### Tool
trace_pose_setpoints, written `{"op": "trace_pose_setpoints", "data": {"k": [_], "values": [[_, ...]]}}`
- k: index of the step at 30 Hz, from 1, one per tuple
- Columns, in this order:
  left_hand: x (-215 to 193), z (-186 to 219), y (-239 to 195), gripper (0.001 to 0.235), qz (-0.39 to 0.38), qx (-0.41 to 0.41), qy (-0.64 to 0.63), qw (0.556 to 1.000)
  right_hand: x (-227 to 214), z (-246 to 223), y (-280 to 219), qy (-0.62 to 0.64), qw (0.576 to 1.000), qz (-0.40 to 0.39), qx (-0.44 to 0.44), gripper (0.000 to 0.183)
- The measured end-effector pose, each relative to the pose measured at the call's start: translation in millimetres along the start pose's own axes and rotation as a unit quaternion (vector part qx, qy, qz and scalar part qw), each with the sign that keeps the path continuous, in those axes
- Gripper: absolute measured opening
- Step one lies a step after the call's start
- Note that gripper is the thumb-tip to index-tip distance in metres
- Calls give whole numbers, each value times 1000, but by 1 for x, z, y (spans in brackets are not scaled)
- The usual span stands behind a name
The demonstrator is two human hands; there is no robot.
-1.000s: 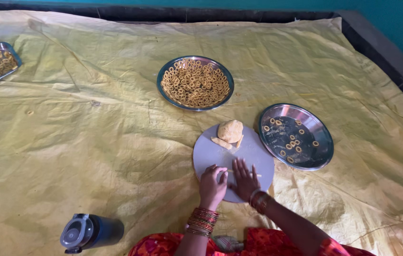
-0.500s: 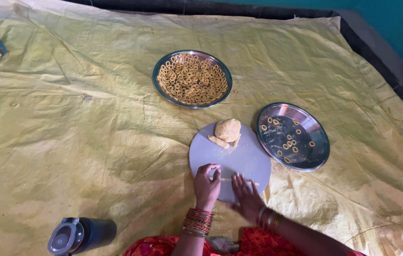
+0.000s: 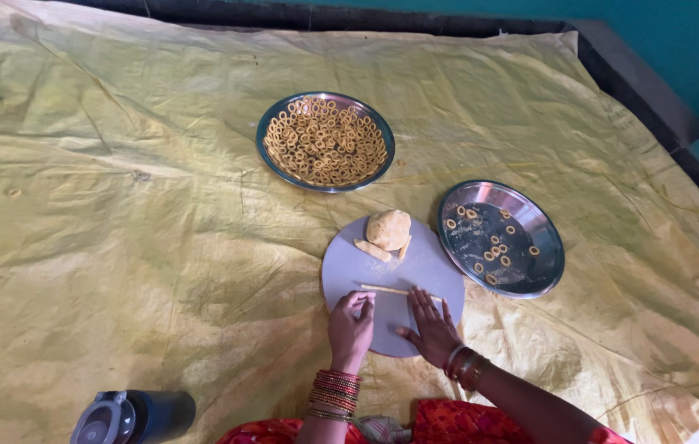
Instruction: The person rolls small pieces of dough into thin ropes and forms them into rings, placing the finished rings into a metal tray. The process is repeated with multiple pieces of dough.
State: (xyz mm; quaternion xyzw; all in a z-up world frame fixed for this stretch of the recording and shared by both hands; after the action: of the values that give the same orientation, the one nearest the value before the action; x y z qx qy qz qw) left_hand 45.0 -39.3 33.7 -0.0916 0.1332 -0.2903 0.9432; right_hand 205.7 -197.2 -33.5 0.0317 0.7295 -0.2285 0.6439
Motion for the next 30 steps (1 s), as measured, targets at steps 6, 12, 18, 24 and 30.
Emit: {"op": "trace_pose_setpoints", "data": {"k": [6,12,18,24,30], "values": [[3,-3,0,16,-16,-5,-14,1000,-9,11,36,-27,999,24,25,101],[-10,-5,1,15,14,-23,-25,999,-30,17,76,-7,991,96,89,103],[-7,-1,0,14,68,52,57,995,-9,-12,0,-2,1000,24,-3,105],[-1,-6,-4,14,54,59,68,994,-2,-1,-30,-48,998,-9,40,108],[-12,-15,1,13,56,18,77,995,-17,38,26,-4,992,63,113,107]]}}
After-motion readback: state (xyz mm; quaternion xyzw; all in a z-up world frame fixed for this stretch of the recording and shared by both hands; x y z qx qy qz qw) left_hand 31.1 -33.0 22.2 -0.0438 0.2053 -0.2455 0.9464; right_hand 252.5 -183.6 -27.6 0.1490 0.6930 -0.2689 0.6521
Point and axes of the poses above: each hand's wrist, its own y-axis towards the middle knuckle, its own x-axis out of the palm, z = x × y, the point moved 3 cm from there along y, towards the middle knuckle, and after that the axes turned 11 degrees about -x, right-handed, at the moved point
